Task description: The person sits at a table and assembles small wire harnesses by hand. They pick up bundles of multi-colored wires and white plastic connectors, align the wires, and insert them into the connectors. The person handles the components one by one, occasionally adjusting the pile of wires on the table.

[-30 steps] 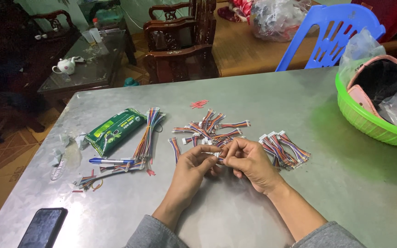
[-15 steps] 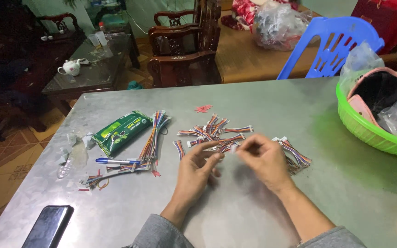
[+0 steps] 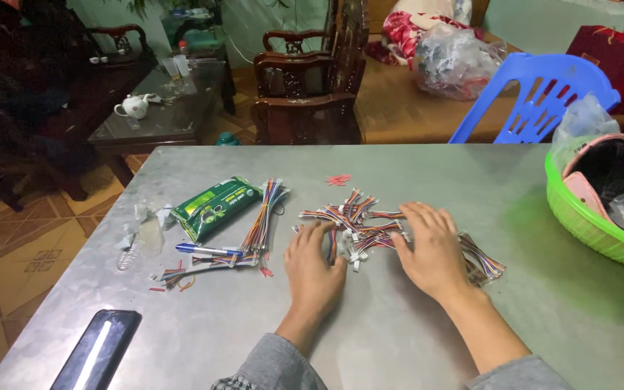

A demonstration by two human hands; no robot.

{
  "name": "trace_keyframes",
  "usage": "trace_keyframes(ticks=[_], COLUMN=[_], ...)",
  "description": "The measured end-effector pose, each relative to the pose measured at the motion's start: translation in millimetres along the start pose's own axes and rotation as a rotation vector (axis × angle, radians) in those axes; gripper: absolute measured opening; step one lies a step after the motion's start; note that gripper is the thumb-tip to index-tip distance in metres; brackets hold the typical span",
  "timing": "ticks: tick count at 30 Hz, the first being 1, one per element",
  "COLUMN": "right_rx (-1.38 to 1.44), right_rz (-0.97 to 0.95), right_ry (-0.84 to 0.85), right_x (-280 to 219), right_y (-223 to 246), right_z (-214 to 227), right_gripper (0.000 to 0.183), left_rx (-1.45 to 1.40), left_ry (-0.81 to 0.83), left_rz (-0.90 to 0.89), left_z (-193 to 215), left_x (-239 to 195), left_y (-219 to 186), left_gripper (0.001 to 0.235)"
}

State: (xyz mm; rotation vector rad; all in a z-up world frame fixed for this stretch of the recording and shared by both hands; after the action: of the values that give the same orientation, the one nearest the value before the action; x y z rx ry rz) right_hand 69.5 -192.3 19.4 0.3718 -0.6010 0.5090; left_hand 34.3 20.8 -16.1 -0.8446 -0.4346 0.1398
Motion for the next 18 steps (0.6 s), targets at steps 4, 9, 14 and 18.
trace_keyframes(ticks=[4, 9, 14, 18], right_rx=[-0.017, -0.010, 0.144, 0.104], right_rz=[-0.098, 0.021, 0.063, -0.078], right_ry=[0.304, 0.297, 0.136, 0.090], right_x=[9, 0, -14, -40], right_y=[-2, 16, 21, 22], right_z=[-23, -28, -12, 0], right_gripper=[0.050, 0.039, 0.038, 0.046], left_rx=[0.046, 0.121, 0.162, 0.157], left_ry=[0.032, 0.051, 0.024, 0.025], left_rz=[0.005, 0.023, 0.015, 0.026], left_z=[4, -3, -10, -7], left_x=[-4, -2, 1, 0], left_y=[-8, 0, 11, 5], left_gripper=[0.060, 0.050, 0.038, 0.029])
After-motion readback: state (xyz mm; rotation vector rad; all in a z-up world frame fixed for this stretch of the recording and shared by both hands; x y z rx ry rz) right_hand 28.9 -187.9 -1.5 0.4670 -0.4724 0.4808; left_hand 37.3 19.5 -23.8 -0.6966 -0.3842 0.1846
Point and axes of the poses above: each hand's wrist, its own x-axis towards the middle knuckle, its own z-axis out of the back of the hand, y = z × x, the point moved 2 cm from there along x, towards the middle knuckle, and after that the axes turned 7 degrees about z, right-handed, at the moved point
